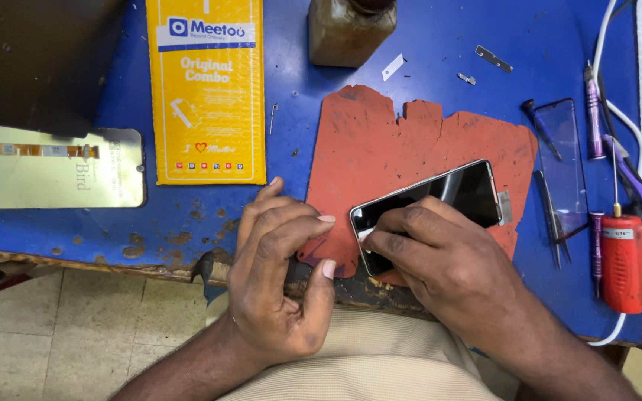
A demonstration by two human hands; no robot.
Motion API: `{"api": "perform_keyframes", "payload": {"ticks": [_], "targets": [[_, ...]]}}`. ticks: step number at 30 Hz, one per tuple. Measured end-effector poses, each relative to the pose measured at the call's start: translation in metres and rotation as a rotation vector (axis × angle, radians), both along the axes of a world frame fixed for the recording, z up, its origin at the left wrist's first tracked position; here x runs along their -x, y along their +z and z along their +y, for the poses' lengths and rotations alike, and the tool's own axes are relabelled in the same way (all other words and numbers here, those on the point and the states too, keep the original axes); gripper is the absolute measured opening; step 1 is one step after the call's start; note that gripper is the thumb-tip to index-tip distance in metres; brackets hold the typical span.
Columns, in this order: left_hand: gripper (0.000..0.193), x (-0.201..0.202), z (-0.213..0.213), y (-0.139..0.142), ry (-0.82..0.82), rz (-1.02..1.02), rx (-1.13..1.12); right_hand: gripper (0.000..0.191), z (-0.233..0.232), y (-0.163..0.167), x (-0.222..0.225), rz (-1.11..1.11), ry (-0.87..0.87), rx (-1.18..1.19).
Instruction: The person wipes a replacement phone display with a tissue, peels the protective film off the new screen, and aligns the display over the phone frame on the work mat. They press the display into place and handle the assembled phone on the bench.
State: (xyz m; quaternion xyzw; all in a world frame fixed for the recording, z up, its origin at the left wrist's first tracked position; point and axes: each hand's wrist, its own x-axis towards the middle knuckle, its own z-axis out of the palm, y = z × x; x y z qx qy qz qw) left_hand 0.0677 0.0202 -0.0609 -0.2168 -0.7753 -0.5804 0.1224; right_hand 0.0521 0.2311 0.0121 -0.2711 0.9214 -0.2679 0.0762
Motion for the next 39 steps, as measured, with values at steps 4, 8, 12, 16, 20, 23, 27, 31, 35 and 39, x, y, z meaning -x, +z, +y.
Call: {"api": "perform_keyframes", "payload": {"ticks": [4,8,12,16,20,23,27,31,35,39], "targets": [[0.046,-0.001,-0.002,0.000,-0.007,-0.010,0.002,0.039,0.002,-0.001,-0.005,0.019,-0.015,-0.008],[0.046,-0.001,0.000,0.000,0.000,-0.004,0.003,0.032,0.004,-0.004,-0.012,0.041,-0.013,0.005],[0.048,-0.001,0.000,0.001,-0.019,0.000,0.036,0.034,0.008,-0.006,-0.016,0.037,0.021,0.020],[0.058,0.002,0.000,0.005,-0.101,0.018,0.116,0.030,0.012,-0.006,-0.015,0.065,0.085,0.028],[0.075,0.006,0.004,0.009,-0.210,-0.010,0.264,0.024,0.016,-0.008,-0.007,0.192,0.198,0.021],[0.087,0.007,0.009,0.012,-0.238,0.000,0.381,0.018,0.024,-0.010,0.002,0.216,0.297,0.022],[0.092,0.008,0.018,0.012,-0.219,0.050,0.510,0.017,0.041,-0.009,0.011,0.237,0.344,-0.011],[0.089,0.007,0.022,0.011,-0.210,0.042,0.555,0.014,0.065,-0.007,0.017,0.237,0.316,-0.074],[0.091,0.007,0.022,0.011,-0.205,0.019,0.524,0.020,0.092,-0.007,0.015,0.236,0.229,-0.143],[0.089,0.008,0.023,0.010,-0.206,-0.006,0.451,0.031,0.119,0.000,0.011,0.243,0.154,-0.257]]}}
